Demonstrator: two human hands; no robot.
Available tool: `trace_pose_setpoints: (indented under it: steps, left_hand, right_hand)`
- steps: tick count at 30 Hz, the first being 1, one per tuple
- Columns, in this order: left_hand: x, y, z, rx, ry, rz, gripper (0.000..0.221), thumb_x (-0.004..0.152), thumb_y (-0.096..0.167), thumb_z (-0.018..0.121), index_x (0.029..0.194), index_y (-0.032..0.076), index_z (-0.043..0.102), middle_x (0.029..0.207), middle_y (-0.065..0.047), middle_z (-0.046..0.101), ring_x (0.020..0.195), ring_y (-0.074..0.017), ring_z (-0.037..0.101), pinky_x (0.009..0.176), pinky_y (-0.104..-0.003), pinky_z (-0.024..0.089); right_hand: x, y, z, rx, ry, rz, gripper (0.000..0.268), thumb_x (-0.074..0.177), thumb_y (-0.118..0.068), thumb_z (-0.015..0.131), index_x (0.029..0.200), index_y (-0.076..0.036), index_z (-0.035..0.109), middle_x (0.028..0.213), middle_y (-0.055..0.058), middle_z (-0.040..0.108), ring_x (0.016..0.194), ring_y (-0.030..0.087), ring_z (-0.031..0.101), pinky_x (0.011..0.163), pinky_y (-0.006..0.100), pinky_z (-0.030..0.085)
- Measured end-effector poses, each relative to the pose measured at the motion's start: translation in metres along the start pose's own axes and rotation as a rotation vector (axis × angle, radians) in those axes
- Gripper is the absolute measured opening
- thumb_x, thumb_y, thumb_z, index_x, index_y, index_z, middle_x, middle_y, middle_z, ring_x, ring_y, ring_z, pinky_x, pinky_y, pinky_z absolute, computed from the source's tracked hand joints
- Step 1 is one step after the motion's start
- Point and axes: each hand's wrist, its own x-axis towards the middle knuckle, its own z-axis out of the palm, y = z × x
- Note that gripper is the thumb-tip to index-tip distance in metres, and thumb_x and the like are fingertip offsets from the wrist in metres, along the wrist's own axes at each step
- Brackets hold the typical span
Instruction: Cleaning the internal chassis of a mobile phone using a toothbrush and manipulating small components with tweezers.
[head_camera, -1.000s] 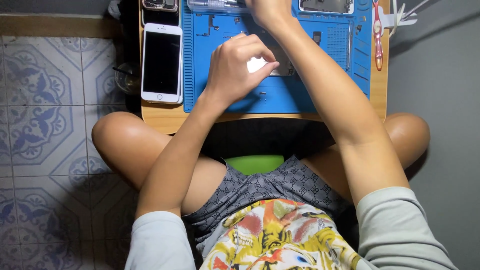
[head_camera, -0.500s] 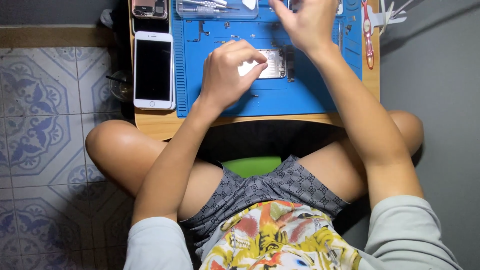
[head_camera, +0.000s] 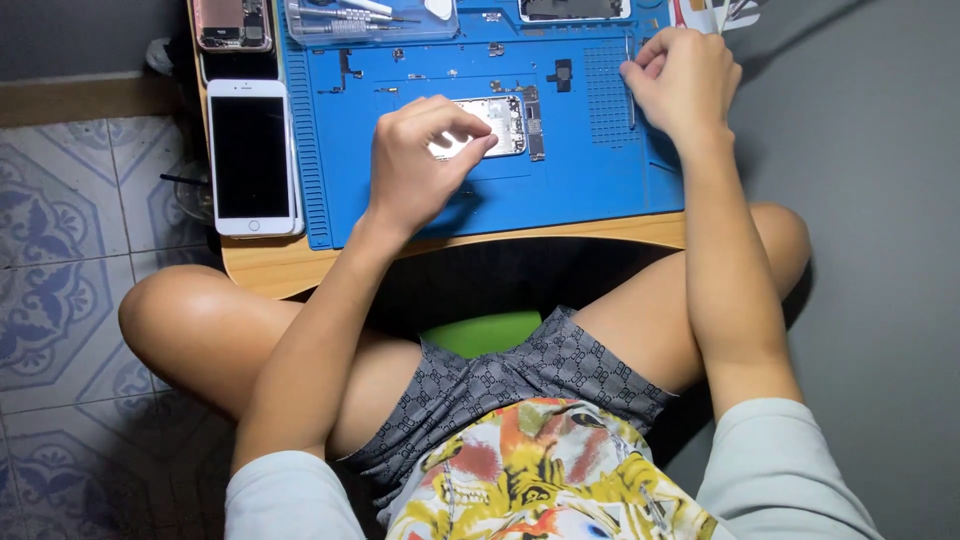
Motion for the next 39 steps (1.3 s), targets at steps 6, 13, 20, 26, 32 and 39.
trace_pose_setpoints:
  steps: [6,13,20,26,32,39]
  left_hand:
    - [-0.002,-0.001,0.005,-0.031,-0.031,-0.029,0.007,0.083,-0.002,0.084,0.085,0.004,0.081,0.084,-0.005,0.077,0.069,-0.0144,0.061,0.064,-0.027,0.052]
    - [-0.002,0.0,0.007,-0.094,-0.038,-0.047,0.008,0.084,-0.004,0.084,0.086,0.002,0.08,0.085,-0.006,0.077,0.069,-0.0143,0.064,0.063,-0.026,0.054]
    - [-0.003,0.0,0.005,-0.116,-0.027,-0.046,0.007,0.086,-0.002,0.085,0.086,0.002,0.079,0.084,-0.007,0.076,0.066,-0.0141,0.063,0.061,-0.025,0.054]
    - [-0.001,0.001,0.005,-0.091,-0.015,-0.026,0.006,0.087,-0.001,0.085,0.087,0.002,0.079,0.084,-0.007,0.077,0.066,-0.0143,0.063,0.061,-0.026,0.054]
    - [-0.002,-0.001,0.006,-0.063,-0.027,-0.009,0.007,0.089,-0.002,0.085,0.088,0.002,0.08,0.084,-0.008,0.077,0.066,-0.0148,0.063,0.061,-0.026,0.054]
    - [-0.001,-0.001,0.004,-0.053,-0.007,0.001,0.007,0.088,-0.003,0.086,0.088,0.002,0.08,0.081,-0.008,0.075,0.065,-0.0149,0.061,0.059,-0.026,0.051]
  right_hand:
    - [0.003,0.005,0.017,-0.067,-0.004,0.075,0.012,0.09,-0.024,0.084,0.084,-0.014,0.082,0.065,0.005,0.073,0.047,0.024,0.066,0.057,0.04,0.058]
    - [-0.007,-0.014,-0.02,0.181,0.105,0.073,0.01,0.1,-0.015,0.078,0.094,-0.008,0.075,0.069,-0.001,0.074,0.053,0.019,0.067,0.057,0.036,0.056]
    - [-0.015,-0.035,-0.045,1.081,0.179,-0.111,0.033,0.112,0.01,0.052,0.144,0.003,0.054,0.107,0.024,0.073,0.086,0.028,0.072,0.078,0.033,0.057]
    - [-0.011,-0.035,-0.038,1.202,0.26,-0.058,0.011,0.114,-0.004,0.065,0.121,0.004,0.066,0.096,0.016,0.068,0.097,0.022,0.069,0.069,0.027,0.05]
    - [-0.015,-0.035,-0.02,0.942,0.336,-0.112,0.009,0.112,0.005,0.07,0.113,0.013,0.07,0.091,0.021,0.075,0.08,0.024,0.075,0.069,0.03,0.061]
    - [-0.025,-0.035,-0.005,0.642,0.363,0.016,0.024,0.113,-0.011,0.064,0.1,0.01,0.064,0.08,0.015,0.079,0.067,0.02,0.08,0.051,0.026,0.065]
